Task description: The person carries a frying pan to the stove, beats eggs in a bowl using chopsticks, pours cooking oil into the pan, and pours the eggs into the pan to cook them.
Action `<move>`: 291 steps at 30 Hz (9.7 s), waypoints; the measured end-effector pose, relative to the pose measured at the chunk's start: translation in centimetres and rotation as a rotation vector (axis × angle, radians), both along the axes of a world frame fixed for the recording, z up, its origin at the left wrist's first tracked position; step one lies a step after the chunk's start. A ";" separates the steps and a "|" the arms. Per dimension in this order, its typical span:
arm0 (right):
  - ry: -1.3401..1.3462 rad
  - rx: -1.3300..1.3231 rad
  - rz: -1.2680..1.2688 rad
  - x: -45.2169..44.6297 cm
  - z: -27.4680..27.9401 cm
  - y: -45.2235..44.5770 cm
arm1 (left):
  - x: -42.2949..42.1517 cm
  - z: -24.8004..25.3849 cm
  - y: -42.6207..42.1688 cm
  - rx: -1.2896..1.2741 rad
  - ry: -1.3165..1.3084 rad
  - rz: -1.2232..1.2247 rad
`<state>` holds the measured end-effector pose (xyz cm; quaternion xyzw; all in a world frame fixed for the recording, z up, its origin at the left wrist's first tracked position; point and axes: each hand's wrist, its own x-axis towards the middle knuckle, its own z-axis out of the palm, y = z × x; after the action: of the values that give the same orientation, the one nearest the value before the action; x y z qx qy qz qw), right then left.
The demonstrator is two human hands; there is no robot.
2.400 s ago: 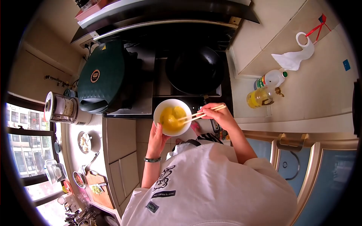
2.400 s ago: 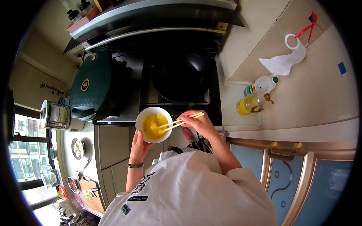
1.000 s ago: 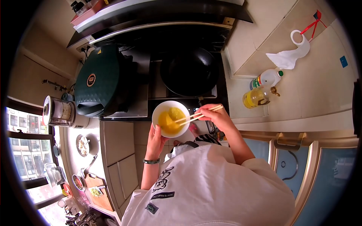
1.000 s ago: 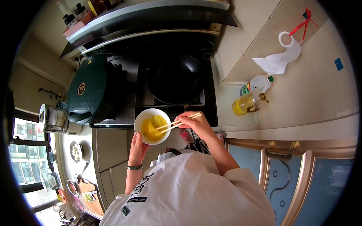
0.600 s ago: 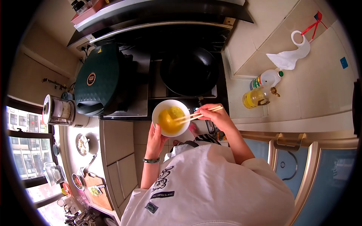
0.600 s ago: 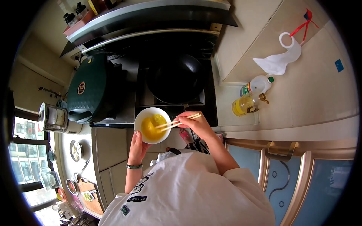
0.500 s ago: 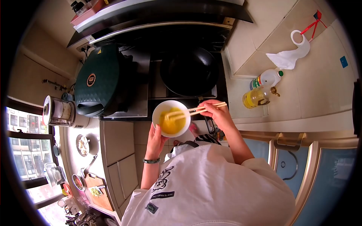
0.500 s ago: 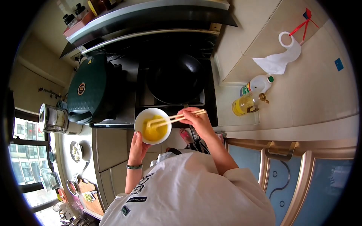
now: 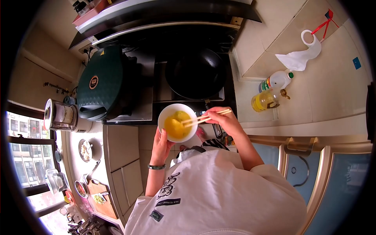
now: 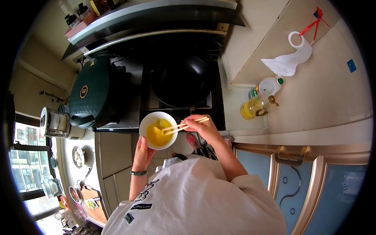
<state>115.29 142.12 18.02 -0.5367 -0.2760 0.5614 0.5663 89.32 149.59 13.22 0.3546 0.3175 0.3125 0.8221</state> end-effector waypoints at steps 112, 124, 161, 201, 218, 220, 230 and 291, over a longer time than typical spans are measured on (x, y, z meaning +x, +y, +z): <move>-1.173 0.769 -0.070 13.2 3.7 11.8 | 20.9 10.0 21.7 1.544 0.620 -0.361; -0.727 0.629 -0.273 13.2 5.1 12.4 | 20.6 8.7 23.2 1.524 0.546 -0.326; -0.535 0.526 -0.583 9.7 0.1 13.2 | 20.9 6.8 20.4 1.527 0.656 -0.143; -0.233 0.540 -0.529 14.7 -2.9 11.7 | 21.4 8.6 21.9 1.548 0.507 -0.302; -0.377 0.471 -0.377 14.7 -1.1 12.3 | 20.3 8.3 21.6 1.517 0.574 -0.278; -0.410 0.578 -0.464 15.3 -1.9 12.4 | 19.9 8.4 21.6 1.499 0.581 -0.270; -0.005 0.466 -0.530 16.5 -6.5 11.7 | 19.1 7.9 22.6 1.514 0.532 -0.205; -0.878 0.207 -0.410 11.0 -8.9 16.9 | 5.9 0.7 10.6 0.064 0.023 0.288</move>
<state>126.31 159.02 9.14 -0.7066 -0.4316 0.1288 0.5458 95.19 160.23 13.87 0.3348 0.3644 0.4330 0.7534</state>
